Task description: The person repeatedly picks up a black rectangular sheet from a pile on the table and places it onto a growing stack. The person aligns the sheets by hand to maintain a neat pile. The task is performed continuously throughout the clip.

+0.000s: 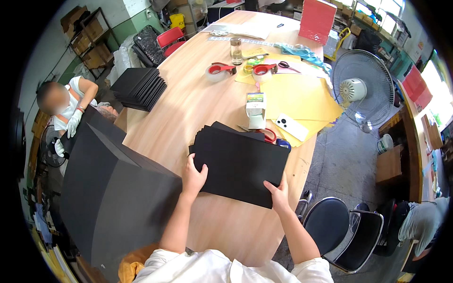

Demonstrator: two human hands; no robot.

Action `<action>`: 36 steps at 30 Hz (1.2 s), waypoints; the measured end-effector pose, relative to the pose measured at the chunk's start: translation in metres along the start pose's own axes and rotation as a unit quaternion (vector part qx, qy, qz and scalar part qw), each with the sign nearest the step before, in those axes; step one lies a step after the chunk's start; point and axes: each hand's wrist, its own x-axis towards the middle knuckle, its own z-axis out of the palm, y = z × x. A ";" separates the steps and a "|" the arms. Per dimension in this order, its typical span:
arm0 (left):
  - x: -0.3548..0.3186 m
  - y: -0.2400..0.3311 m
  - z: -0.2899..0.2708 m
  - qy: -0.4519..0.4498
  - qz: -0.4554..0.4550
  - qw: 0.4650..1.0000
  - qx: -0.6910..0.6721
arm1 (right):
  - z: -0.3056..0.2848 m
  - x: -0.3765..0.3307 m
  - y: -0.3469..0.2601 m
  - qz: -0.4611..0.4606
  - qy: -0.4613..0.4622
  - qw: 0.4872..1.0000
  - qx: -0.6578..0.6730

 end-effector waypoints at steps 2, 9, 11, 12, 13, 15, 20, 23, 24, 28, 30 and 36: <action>-0.018 -0.011 0.006 0.009 0.013 0.995 -0.097 | -0.032 0.001 0.020 -0.034 -0.040 0.997 -0.062; -0.177 -0.089 0.032 -0.007 0.011 0.914 -0.406 | -0.086 -0.065 0.019 -0.087 -0.185 0.955 -0.217; -0.198 -0.093 0.035 -0.030 -0.010 0.930 -0.367 | -0.109 -0.073 0.049 -0.076 -0.149 0.947 -0.273; -0.201 -0.087 0.031 -0.039 -0.013 0.954 -0.298 | -0.128 -0.076 0.067 -0.033 -0.129 0.954 -0.269; -0.200 -0.081 0.030 -0.041 -0.016 0.973 -0.228 | -0.131 -0.074 0.069 0.007 -0.113 0.957 -0.266; -0.193 -0.068 0.029 -0.041 -0.036 0.974 -0.218 | -0.130 -0.065 0.067 -0.022 -0.100 0.970 -0.218; -0.104 0.002 0.016 -0.039 -0.064 0.991 -0.112 | -0.054 0.019 -0.005 -0.065 -0.105 0.962 -0.245; -0.055 0.015 0.015 -0.026 -0.075 0.997 0.020 | -0.028 0.074 -0.001 -0.127 -0.095 0.927 -0.339; -0.046 0.012 0.014 -0.030 -0.092 0.995 0.038 | -0.016 0.086 0.003 -0.114 -0.103 0.929 -0.336; -0.027 0.002 0.019 -0.084 -0.142 0.972 0.166 | 0.007 0.114 0.018 -0.112 -0.101 0.908 -0.390; -0.032 -0.001 0.021 -0.086 -0.149 0.969 0.176 | 0.006 0.129 0.027 -0.121 -0.105 0.890 -0.426; -0.041 -0.022 0.033 -0.111 -0.153 0.964 0.187 | 0.020 0.132 0.028 -0.093 -0.056 0.829 -0.549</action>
